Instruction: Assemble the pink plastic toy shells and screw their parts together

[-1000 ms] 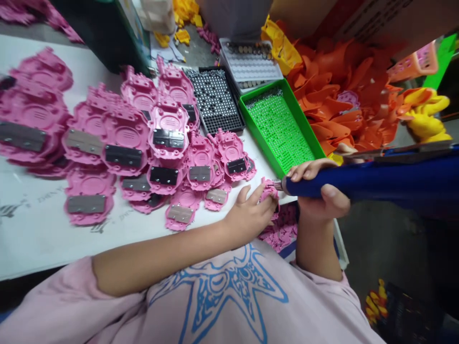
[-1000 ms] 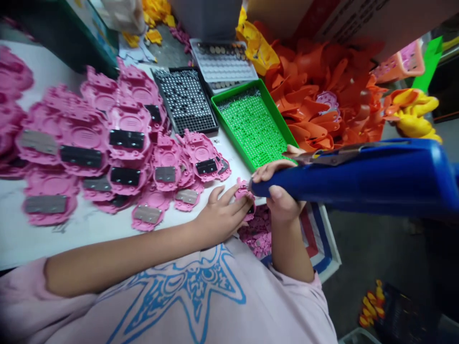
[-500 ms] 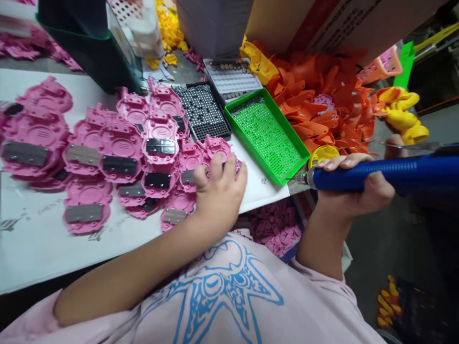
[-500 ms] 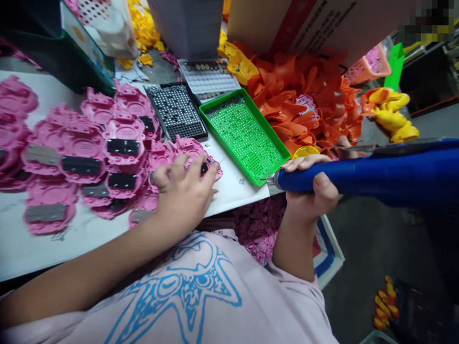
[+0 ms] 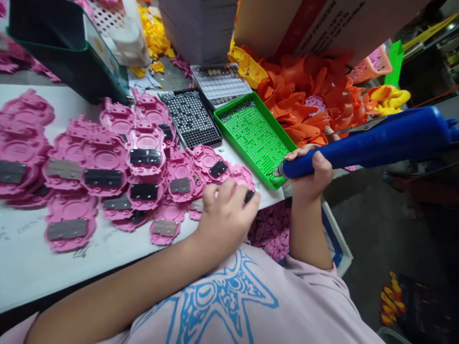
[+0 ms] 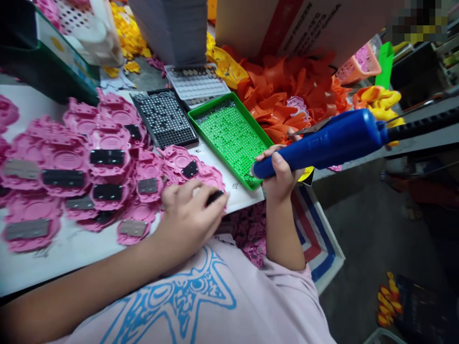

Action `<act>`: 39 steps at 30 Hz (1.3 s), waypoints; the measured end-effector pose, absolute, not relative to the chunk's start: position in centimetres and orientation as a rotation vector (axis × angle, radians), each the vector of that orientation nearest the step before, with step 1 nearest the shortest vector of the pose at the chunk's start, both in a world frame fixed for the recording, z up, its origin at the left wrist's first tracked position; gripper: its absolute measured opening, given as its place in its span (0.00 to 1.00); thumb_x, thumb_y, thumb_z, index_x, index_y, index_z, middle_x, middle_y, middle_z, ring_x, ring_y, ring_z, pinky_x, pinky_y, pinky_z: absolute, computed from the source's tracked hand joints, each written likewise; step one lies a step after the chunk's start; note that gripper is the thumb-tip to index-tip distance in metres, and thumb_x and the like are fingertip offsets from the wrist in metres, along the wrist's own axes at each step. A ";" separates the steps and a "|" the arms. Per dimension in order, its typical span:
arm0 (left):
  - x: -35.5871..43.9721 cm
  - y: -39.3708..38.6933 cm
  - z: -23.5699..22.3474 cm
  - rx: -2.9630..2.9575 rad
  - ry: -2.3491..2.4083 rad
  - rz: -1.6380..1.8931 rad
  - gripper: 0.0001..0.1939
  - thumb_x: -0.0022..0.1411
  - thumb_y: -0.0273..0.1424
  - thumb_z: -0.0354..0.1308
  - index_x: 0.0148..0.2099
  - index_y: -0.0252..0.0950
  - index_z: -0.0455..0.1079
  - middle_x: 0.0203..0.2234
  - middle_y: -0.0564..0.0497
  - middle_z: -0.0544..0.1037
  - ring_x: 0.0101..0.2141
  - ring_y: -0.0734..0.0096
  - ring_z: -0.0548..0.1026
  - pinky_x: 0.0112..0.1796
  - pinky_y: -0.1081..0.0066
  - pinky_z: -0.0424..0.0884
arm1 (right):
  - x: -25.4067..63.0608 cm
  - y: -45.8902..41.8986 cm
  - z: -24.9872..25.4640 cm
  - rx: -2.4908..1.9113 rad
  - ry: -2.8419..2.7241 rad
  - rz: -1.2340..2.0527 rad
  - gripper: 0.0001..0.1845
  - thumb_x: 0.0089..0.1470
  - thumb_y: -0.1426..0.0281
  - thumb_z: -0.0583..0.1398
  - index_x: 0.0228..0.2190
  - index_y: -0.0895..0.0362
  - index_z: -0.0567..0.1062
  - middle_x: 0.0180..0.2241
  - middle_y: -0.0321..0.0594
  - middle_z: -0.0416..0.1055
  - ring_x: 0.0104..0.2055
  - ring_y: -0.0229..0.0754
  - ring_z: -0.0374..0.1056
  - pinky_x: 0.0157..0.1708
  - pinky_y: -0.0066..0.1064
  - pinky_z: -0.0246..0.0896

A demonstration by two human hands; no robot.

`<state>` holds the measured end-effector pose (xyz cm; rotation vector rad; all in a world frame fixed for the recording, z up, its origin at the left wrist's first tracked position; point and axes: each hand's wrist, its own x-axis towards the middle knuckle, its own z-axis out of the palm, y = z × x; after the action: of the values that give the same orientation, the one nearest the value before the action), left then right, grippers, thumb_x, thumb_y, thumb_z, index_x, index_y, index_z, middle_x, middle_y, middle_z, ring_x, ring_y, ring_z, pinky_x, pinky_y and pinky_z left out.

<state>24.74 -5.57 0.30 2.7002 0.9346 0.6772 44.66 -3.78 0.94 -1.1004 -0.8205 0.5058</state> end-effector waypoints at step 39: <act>25.8 -7.2 -5.9 2.673 0.551 0.586 0.15 0.64 0.33 0.52 0.52 0.40 0.68 0.43 0.45 0.74 0.48 0.54 0.64 0.42 0.55 0.54 | 41.9 -5.7 1.7 -0.977 -1.030 0.712 0.09 0.45 0.61 0.58 0.28 0.52 0.73 0.22 0.33 0.63 0.23 0.37 0.65 0.27 0.34 0.65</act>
<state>25.84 -7.16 -5.94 2.6732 0.5509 0.5863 41.91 -5.75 1.71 -0.9766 -1.0297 0.7125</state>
